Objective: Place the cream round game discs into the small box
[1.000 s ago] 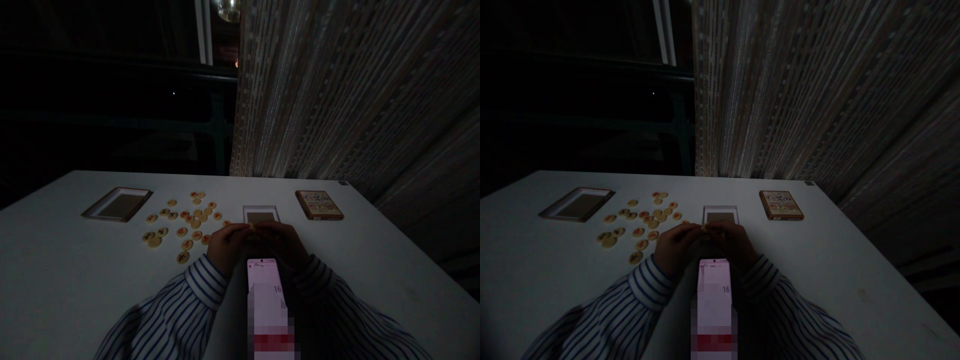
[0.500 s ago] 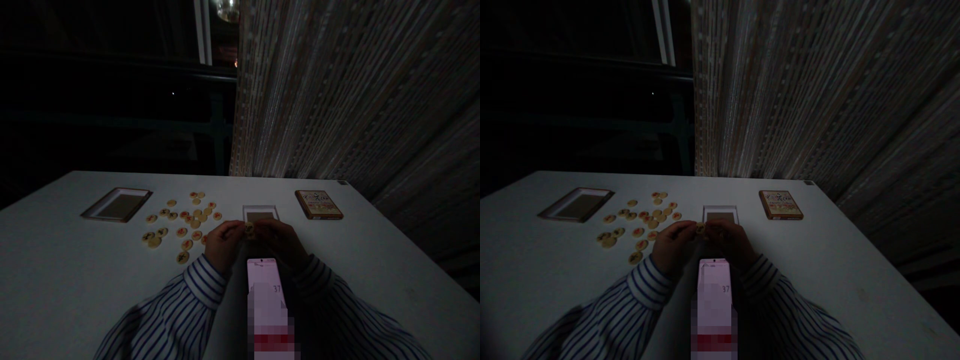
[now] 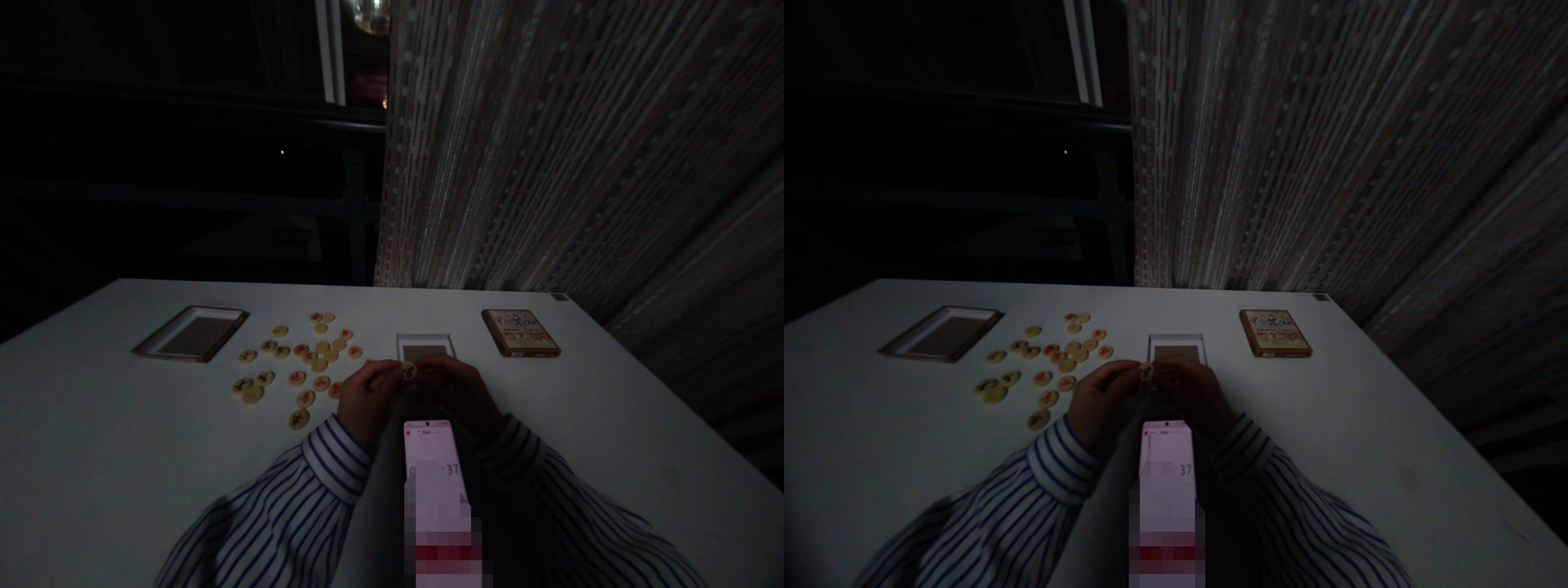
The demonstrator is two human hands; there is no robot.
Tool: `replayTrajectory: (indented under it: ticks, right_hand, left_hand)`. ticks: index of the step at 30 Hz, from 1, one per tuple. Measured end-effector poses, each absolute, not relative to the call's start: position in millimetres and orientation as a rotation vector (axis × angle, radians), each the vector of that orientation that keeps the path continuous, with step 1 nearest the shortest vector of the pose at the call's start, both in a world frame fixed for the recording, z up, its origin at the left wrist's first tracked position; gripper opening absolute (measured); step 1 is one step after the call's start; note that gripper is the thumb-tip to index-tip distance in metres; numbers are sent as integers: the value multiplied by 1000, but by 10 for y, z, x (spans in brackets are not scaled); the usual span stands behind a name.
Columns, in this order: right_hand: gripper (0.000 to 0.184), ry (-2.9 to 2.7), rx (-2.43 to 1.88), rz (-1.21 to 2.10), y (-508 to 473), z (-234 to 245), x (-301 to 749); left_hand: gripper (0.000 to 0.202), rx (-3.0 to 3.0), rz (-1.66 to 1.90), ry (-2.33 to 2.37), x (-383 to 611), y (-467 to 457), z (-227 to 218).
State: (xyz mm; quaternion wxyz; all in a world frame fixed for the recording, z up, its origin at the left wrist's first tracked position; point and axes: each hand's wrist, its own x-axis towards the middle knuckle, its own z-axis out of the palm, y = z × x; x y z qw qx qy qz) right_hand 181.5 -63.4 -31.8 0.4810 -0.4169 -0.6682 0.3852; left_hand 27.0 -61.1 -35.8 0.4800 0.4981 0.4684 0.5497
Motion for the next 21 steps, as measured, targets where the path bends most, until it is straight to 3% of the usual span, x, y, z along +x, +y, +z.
replayTrajectory:
  ticks: [21]
  right_hand:
    - [17, -1716, -1072, 779, -655, -260, 1837]
  left_hand:
    - [12, 1250, 1306, 1073, 254, -595, -416]
